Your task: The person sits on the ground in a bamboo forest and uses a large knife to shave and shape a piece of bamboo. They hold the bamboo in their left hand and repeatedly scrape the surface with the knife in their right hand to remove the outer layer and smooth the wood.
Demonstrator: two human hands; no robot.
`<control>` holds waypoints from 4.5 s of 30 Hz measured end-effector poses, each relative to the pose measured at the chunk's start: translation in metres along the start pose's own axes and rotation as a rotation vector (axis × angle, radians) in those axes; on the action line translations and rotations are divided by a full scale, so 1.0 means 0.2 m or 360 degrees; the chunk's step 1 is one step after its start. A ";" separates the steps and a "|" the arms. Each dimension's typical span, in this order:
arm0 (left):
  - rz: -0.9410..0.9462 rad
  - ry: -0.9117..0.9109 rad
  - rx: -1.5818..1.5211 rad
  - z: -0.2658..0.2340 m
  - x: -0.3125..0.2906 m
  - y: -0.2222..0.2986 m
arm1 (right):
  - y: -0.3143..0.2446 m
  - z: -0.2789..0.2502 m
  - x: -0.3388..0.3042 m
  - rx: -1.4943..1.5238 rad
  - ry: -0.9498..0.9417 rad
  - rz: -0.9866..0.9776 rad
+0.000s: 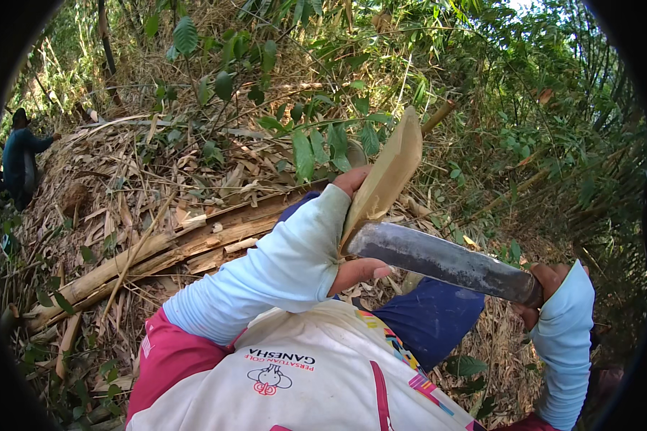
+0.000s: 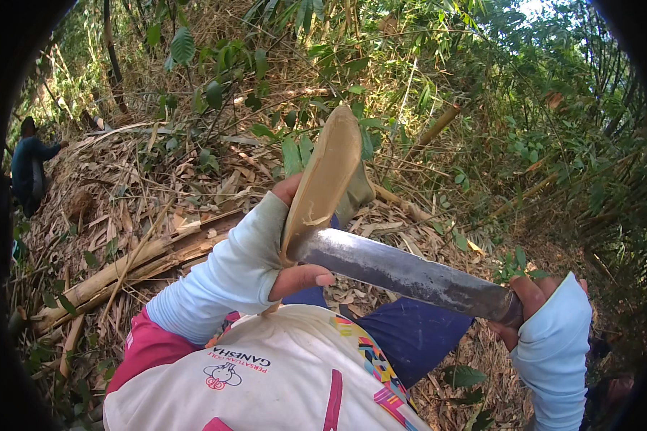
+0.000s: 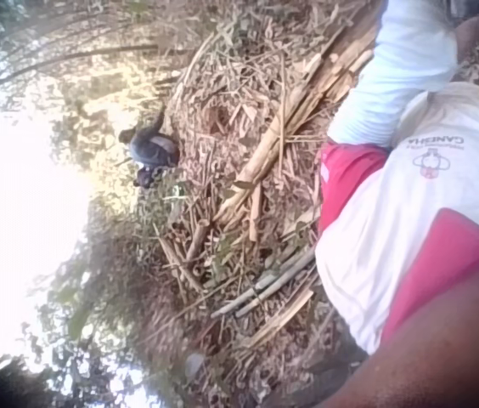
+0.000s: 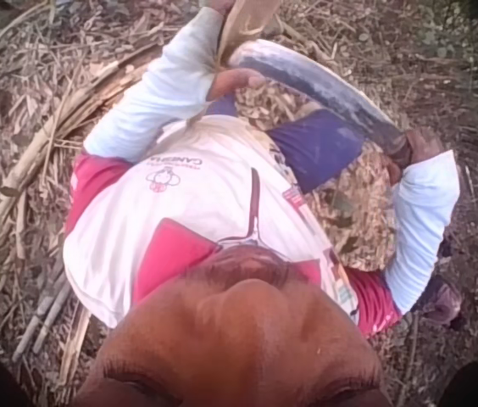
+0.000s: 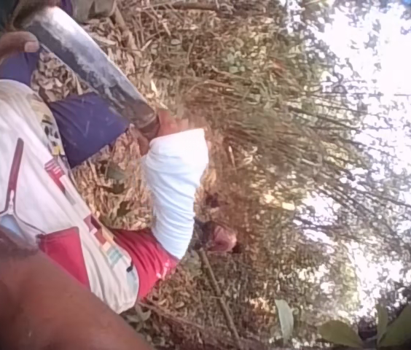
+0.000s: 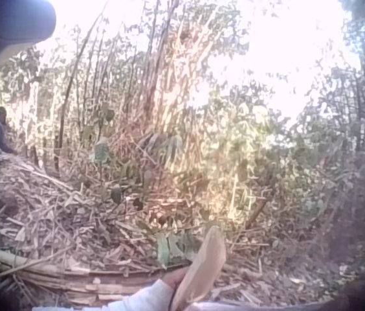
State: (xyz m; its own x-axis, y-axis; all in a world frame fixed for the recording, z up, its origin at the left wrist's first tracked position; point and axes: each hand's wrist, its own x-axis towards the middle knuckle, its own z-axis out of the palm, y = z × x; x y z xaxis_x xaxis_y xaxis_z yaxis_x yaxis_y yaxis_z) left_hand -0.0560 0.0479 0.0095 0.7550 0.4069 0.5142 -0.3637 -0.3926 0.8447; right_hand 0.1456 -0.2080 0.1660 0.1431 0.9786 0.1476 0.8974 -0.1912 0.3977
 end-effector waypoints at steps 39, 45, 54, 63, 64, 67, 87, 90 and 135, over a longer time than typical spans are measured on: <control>-0.0258 0.0054 0.0284 0.04 -0.01 -0.04 | -0.02 0.11 -0.02 -0.0133 -0.0112 0.0073; -0.0297 0.0154 0.0192 0.06 0.00 -0.05 | -0.05 0.14 -0.02 -0.0152 -0.0090 0.0135; -0.0531 0.0344 -0.0146 0.11 0.02 -0.12 | -0.06 0.23 0.00 -0.0127 -0.0073 0.0312; -0.0562 0.0286 -0.0093 0.09 0.02 -0.16 | 0.03 0.22 0.12 -0.0102 -0.0148 0.0173; -0.0590 0.0270 -0.0014 0.08 0.01 -0.16 | 0.04 0.21 0.14 -0.0081 -0.0164 0.0155; -0.0700 0.0199 0.0322 0.07 -0.02 -0.15 | 0.11 0.32 0.18 0.0137 0.0149 0.0306; -0.0643 0.0442 -0.0749 -0.08 -0.03 -0.17 | -0.05 0.44 0.03 0.0545 -0.0026 0.0126; -0.0556 0.0479 -0.1055 -0.09 -0.02 -0.20 | -0.09 0.39 0.08 0.0450 -0.0106 0.0032; -0.0613 0.0130 -0.0066 0.05 -0.30 -0.10 | 0.23 0.27 0.15 0.0432 0.0218 0.0361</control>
State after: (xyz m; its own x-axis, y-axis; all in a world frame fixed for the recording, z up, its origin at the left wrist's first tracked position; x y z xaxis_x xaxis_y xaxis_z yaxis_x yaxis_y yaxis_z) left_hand -0.0885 0.0231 -0.0406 0.7953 0.5826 0.1674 -0.0856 -0.1655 0.9825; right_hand 0.2143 -0.1831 0.1405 0.3101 0.8910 0.3315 0.9298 -0.3569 0.0896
